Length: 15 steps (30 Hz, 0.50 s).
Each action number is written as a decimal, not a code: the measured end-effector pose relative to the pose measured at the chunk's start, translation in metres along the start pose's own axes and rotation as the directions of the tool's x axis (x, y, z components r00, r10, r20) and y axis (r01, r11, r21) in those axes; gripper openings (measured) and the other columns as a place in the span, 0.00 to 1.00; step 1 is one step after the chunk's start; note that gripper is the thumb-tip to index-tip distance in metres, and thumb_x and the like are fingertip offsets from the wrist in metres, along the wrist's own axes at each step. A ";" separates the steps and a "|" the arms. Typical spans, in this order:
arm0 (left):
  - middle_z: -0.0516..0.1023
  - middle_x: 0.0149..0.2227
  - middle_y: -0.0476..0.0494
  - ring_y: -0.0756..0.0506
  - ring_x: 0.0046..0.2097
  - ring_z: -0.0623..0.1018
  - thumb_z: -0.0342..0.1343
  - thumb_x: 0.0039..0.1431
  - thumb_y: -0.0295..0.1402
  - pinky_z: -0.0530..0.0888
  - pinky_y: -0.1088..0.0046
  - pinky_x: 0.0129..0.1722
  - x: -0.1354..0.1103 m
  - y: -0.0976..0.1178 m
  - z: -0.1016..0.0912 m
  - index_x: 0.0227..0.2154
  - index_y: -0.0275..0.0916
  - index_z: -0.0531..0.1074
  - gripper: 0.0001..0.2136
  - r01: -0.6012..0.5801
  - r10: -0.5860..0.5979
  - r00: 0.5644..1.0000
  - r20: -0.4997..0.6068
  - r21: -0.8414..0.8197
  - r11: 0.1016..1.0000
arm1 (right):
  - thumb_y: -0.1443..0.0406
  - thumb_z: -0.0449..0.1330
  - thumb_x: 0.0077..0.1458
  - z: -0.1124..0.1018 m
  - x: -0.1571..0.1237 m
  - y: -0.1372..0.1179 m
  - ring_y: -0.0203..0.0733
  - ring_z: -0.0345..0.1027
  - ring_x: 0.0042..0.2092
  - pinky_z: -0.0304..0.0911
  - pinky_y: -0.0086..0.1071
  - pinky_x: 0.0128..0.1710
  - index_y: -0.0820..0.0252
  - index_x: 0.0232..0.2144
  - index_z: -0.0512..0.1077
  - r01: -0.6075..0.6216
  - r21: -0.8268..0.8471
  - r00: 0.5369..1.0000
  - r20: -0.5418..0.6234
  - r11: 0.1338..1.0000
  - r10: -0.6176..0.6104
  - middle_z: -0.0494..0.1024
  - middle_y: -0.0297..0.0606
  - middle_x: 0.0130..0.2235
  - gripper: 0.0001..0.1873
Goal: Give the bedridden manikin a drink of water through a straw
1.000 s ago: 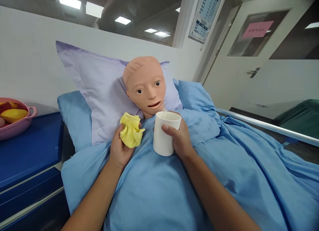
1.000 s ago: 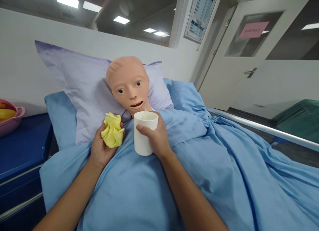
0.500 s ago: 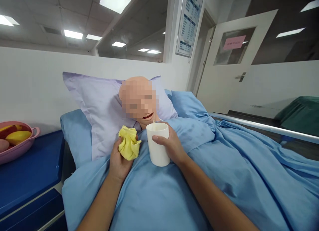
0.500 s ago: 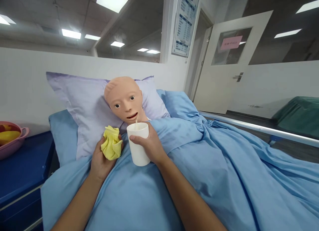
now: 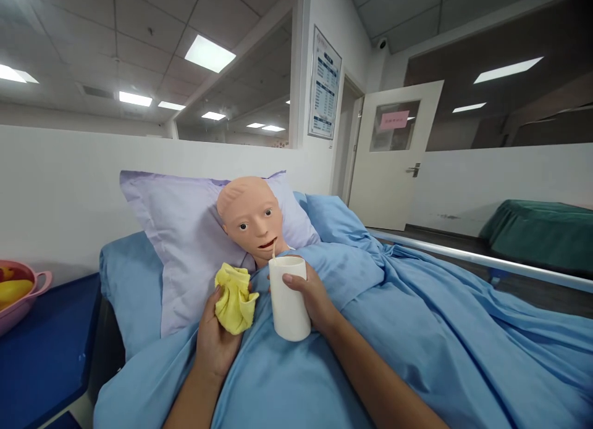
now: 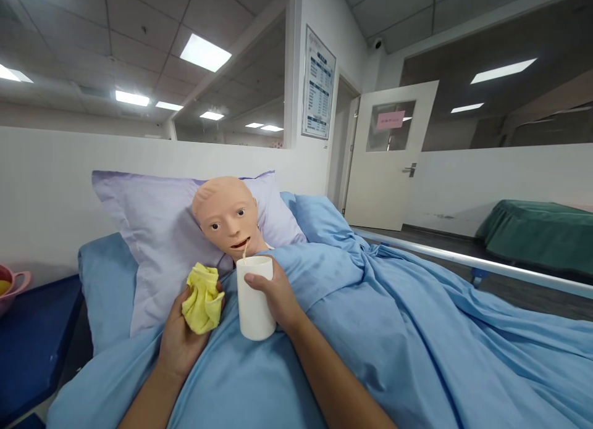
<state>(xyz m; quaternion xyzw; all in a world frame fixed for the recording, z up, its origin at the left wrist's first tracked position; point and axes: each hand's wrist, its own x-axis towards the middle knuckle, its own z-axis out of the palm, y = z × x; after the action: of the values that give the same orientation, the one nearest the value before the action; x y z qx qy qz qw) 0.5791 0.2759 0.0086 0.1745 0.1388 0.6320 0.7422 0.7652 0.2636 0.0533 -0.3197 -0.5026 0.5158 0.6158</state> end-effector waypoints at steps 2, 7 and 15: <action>0.84 0.42 0.41 0.43 0.41 0.84 0.49 0.66 0.30 0.82 0.64 0.45 -0.002 0.000 0.003 0.48 0.39 0.77 0.14 -0.002 0.002 1.000 -0.005 0.003 1.000 | 0.53 0.70 0.44 0.000 0.000 -0.001 0.44 0.73 0.31 0.69 0.34 0.27 0.56 0.43 0.71 -0.012 0.037 1.000 -0.001 0.999 0.012 0.79 0.37 0.34 0.26; 0.85 0.40 0.39 0.43 0.39 0.84 0.48 0.66 0.29 0.83 0.64 0.41 -0.007 0.002 0.013 0.42 0.38 0.79 0.13 0.000 0.002 0.997 -0.079 0.020 1.000 | 0.52 0.69 0.45 -0.001 0.003 -0.003 0.44 0.74 0.29 0.70 0.34 0.25 0.56 0.43 0.70 -0.003 0.060 1.000 -0.003 0.998 0.003 0.79 0.36 0.31 0.25; 0.85 0.40 0.39 0.43 0.39 0.84 0.47 0.67 0.30 0.83 0.66 0.40 -0.009 0.002 0.015 0.43 0.37 0.79 0.14 0.003 0.000 0.996 -0.084 0.038 0.999 | 0.52 0.68 0.48 -0.002 0.005 0.001 0.45 0.75 0.31 0.70 0.34 0.27 0.56 0.44 0.70 0.093 0.103 0.996 -0.005 0.990 -0.093 0.80 0.38 0.33 0.24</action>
<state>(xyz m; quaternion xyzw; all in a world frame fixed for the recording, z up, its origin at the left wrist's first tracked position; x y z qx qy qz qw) 0.5823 0.2659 0.0230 0.1619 0.1820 0.6355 0.7327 0.7666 0.2692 0.0529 -0.2634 -0.4895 0.5118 0.6550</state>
